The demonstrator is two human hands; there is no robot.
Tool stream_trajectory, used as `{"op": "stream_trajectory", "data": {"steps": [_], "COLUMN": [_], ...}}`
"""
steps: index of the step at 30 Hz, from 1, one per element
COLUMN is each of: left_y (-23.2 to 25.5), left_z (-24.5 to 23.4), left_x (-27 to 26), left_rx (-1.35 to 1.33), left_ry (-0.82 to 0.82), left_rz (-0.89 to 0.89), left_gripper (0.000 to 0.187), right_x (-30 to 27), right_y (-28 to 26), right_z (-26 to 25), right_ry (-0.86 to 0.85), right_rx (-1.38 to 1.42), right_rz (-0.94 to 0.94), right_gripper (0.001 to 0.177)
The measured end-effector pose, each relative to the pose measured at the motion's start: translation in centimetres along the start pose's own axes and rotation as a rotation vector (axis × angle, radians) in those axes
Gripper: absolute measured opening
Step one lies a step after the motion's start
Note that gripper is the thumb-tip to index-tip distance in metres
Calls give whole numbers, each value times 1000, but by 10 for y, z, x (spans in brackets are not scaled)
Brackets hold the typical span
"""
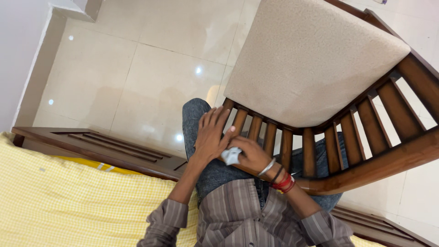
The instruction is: The person wipes the wooden frame of a chair with a white cloth. They rotate the chair to access different sides and continue wiping the slats and legs while seated on a bed.
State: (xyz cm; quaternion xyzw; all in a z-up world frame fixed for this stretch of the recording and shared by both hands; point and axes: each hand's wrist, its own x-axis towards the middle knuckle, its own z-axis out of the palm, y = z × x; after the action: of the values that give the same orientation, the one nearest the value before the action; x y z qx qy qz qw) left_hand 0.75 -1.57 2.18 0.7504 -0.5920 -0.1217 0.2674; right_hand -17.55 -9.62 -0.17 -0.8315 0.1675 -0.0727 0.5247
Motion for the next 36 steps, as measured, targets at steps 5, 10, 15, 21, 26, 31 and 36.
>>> {"op": "stream_trajectory", "data": {"steps": [5,10,15,21,26,31,36], "left_y": [-14,-18,-18,-13,-21,-28,-6], "left_z": [25,20,10,7,5,8,11], "left_x": [9,6,10,11,4,6,12], "left_rx": [-41,-355,-582,-647,-739,-804,-368], "left_ry": [-188,55,232,287,356,391,105], "left_rz": [23,-76,-179,-193,-156,-253,-172], "left_gripper": [58,46,44,44,39,38,40], "right_x": [5,1,-11,5,44,39,19], "right_y": [17,-25,-50,-36,-44,-36,5], "right_z": [-6,8,0,23,53,35,-11], "right_ry": [198,60,47,104,171,99,30], "right_rx": [-254,-73,-248,-265,-52,-118,-34], "right_rz": [-5,53,269,48,-154,3,118], "right_gripper": [50,46,46,52,59,41,37]}}
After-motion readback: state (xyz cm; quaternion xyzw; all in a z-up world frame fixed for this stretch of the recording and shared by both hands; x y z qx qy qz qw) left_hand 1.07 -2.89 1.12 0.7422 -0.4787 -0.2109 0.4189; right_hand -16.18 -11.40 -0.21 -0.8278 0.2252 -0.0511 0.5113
